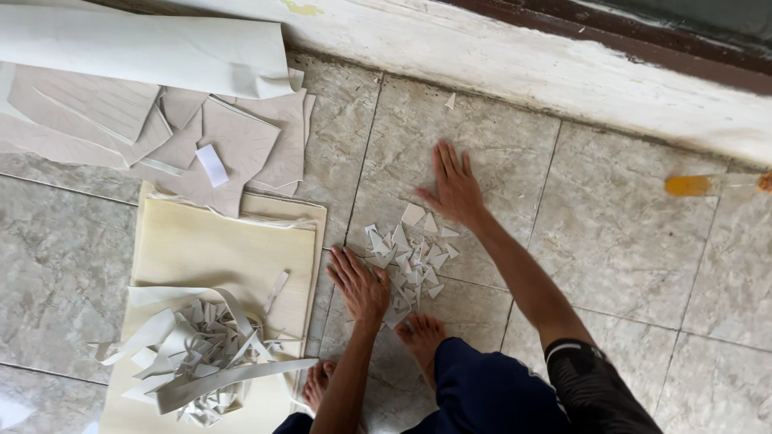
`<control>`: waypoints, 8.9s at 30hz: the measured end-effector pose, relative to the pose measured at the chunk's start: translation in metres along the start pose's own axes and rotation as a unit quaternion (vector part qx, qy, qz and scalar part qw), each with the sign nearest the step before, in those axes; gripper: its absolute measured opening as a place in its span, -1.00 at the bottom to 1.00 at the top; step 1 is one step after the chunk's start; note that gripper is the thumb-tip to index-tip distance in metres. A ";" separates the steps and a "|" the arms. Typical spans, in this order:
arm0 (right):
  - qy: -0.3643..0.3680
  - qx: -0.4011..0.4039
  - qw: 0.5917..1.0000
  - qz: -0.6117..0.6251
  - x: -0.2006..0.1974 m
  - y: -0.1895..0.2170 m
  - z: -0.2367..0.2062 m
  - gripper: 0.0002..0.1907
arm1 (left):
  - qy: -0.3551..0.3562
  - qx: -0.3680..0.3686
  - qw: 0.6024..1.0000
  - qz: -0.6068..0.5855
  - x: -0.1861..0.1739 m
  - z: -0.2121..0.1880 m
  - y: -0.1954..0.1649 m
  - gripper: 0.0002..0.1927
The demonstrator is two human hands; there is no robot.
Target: The person kneels on the workshop floor and gathers cut foam and fabric offcuts by hand, sweeping the small scraps into a pile onto a foam sheet. They fold the sheet around the pile, carry the stack with larger pattern pieces into another room, and place the material into a scrap bag.
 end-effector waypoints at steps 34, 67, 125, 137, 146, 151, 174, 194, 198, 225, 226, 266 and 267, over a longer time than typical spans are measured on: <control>-0.062 -0.108 0.931 0.343 0.048 0.078 -0.194 0.00 | 0.001 0.101 0.981 -0.166 0.009 -0.011 0.004 -0.39; -0.048 -0.168 0.972 0.158 0.049 0.081 -0.203 0.33 | 0.128 0.222 0.959 -0.121 -0.038 -0.046 0.046 -0.16; 0.047 -0.298 0.948 0.099 0.053 0.272 -0.062 -0.38 | 0.042 -0.193 0.979 -0.037 -0.169 -0.242 0.295 -0.84; -0.085 -0.149 0.980 0.098 0.069 0.174 -0.261 0.26 | 0.282 0.063 0.951 0.112 -0.243 -0.127 0.228 -0.69; -0.121 -0.112 0.977 0.135 0.071 0.180 -0.159 -0.10 | 0.334 0.215 0.916 0.055 -0.071 -0.114 0.121 -0.76; 0.015 -0.221 0.962 0.163 0.075 0.158 -0.172 -0.08 | 0.122 0.203 0.971 0.013 -0.044 -0.113 0.074 -0.27; -0.082 -0.381 0.909 0.152 0.078 0.255 -0.124 -0.56 | -0.085 -0.023 0.980 -0.178 -0.074 -0.069 0.118 -0.61; -0.055 -0.114 0.920 0.370 0.072 0.240 -0.094 -0.56 | -0.159 -0.208 0.916 -0.305 -0.139 -0.017 0.223 -0.85; 0.020 0.014 0.865 0.502 0.062 0.245 -0.068 -0.53 | -0.185 -0.237 0.892 -0.336 -0.147 -0.027 0.234 -0.83; 0.400 0.078 0.610 0.679 0.107 0.403 -0.062 -0.63 | -0.304 -0.318 0.822 -0.363 -0.166 -0.071 0.245 -0.80; 0.361 0.019 0.683 0.635 0.099 0.394 -0.056 -0.65 | -0.303 -0.311 0.830 -0.350 -0.166 -0.069 0.246 -0.80; -0.037 -0.276 0.940 0.198 0.094 0.199 -0.164 0.13 | -0.096 0.070 0.973 -0.199 -0.070 -0.095 0.092 -0.69; -0.026 -0.257 0.946 0.195 0.102 0.203 -0.169 0.09 | -0.082 0.084 0.969 -0.218 -0.059 -0.094 0.085 -0.69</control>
Point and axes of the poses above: each hand's wrist, its own z-axis towards the middle knuckle, its own x-axis out of the palm, y = z × x, the point moved 7 cm from there along z, towards the middle knuckle, and after that the axes turned 3 degrees about -y, right-handed, at the moved point
